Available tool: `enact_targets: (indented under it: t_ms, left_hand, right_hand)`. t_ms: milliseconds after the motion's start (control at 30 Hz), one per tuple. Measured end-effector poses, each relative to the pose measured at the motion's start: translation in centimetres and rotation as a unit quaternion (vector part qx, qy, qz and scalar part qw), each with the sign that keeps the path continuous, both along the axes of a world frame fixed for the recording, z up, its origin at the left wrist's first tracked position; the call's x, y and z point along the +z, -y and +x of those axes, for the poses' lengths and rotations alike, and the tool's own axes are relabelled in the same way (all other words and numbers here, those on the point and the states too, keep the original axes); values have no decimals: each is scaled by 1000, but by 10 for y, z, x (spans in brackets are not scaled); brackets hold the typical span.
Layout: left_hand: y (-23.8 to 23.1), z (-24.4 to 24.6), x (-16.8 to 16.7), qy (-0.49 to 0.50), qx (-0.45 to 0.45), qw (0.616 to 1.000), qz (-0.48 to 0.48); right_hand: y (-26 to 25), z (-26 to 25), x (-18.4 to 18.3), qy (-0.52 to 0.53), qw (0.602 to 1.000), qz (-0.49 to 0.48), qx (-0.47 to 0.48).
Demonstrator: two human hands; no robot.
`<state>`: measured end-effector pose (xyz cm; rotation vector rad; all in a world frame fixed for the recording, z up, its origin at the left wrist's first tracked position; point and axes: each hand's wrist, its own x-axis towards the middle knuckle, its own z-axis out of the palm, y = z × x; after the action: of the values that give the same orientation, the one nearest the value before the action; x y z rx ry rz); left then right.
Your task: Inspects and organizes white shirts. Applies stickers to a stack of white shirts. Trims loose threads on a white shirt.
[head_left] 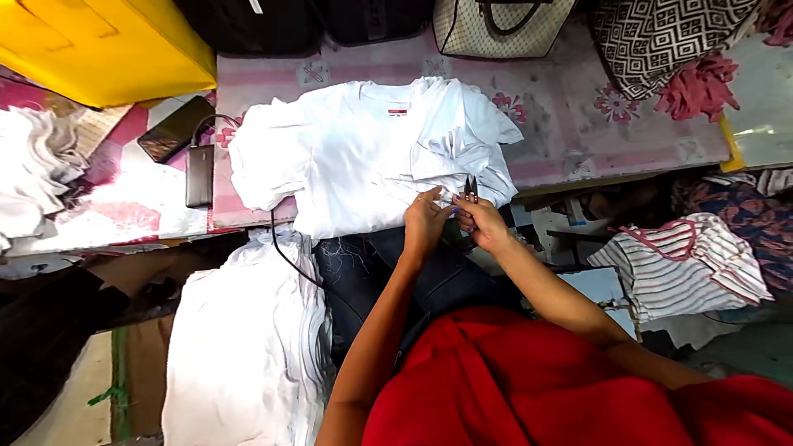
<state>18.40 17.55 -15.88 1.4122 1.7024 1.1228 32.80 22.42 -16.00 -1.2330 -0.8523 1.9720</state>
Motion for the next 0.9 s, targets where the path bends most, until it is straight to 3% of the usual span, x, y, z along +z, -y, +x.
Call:
enact_targets:
  t_ms: [133,533,667,800,900]
  left_hand:
    - [-2,3,-8,-53,29,994,89]
    - [-2,4,-26,-141,17,974,179]
    - [1,2,-25,-105,25,985,136]
    - [11,3,-20,-67,36,991,113]
    - [12,5,-19,-68,36,990,118]
  right_hand:
    - [1,-1,2,12,999,27,12]
    - [1,1,6,85,994,68,24]
    - [-1,16,24,153,976,114,109]
    - [4,27,52,205,955,89,197]
    - [5,22,49,272,928,85,240]
